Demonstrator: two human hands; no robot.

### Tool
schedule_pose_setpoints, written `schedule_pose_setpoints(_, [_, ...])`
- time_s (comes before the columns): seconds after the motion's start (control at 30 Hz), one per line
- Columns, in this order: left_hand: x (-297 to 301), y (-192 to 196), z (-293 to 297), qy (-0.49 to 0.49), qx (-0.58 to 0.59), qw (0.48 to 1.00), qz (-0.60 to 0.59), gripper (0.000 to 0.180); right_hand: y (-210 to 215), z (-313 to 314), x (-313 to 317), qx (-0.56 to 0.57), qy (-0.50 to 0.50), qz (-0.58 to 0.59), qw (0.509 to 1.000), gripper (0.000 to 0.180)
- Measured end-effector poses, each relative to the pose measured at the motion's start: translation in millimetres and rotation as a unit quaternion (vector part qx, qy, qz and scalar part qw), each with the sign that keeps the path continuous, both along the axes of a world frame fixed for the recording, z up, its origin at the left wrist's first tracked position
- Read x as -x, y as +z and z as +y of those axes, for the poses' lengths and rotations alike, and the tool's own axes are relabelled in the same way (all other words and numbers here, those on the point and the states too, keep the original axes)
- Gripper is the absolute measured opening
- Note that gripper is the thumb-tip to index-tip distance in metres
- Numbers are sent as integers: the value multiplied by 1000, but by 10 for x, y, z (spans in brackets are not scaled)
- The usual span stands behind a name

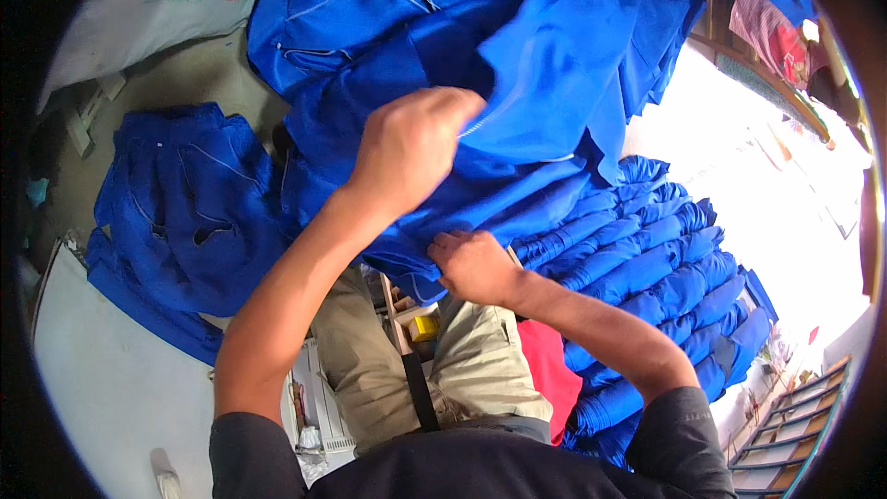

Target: The person folds a blue garment and places it into a large blue drawstring bag. They then pull the drawstrings to cinch the bag closed and tie the strings into a knot to secure the contents.

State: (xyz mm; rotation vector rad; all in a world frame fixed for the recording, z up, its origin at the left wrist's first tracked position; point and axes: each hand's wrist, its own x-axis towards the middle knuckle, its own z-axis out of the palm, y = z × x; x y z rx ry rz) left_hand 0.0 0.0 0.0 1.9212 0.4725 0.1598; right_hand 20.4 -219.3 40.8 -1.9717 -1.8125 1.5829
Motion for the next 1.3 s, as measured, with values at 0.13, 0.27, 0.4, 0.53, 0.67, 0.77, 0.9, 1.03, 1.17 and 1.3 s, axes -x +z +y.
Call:
schedule_pose_setpoints(0.13, [484,260,-255,-215,67,974,0,26,174,128,-430,2,22,22,1000,25])
schedule_pose_setpoints(0.27, [978,170,-370,-188,127,974,22,29,255,273,-742,-39,13,60,997,26])
schedule_pose_setpoints(0.4, [869,216,-320,-158,205,960,105,28,161,364,-912,-15,-16,104,994,25])
schedule_pose_setpoints(0.53, [844,163,-358,-113,237,960,93,25,122,402,-922,11,-13,95,995,19])
schedule_pose_setpoints(0.67, [859,225,-384,-83,220,968,85,23,104,457,-908,27,14,71,997,16])
schedule_pose_setpoints(0.77, [856,291,-411,-83,253,955,130,26,57,414,-881,-7,9,47,999,16])
schedule_pose_setpoints(0.9, [978,254,-536,-76,237,967,57,36,58,341,-826,10,-8,34,999,17])
schedule_pose_setpoints(1.03, [974,256,-559,-93,182,977,60,38,15,312,-797,8,-24,33,999,18])
schedule_pose_setpoints(1.17, [978,205,-644,-71,154,983,68,34,12,329,-792,11,-10,7,1000,20])
schedule_pose_setpoints(1.3, [982,197,-728,-28,160,984,73,33,45,374,-801,15,16,-3,1000,22])
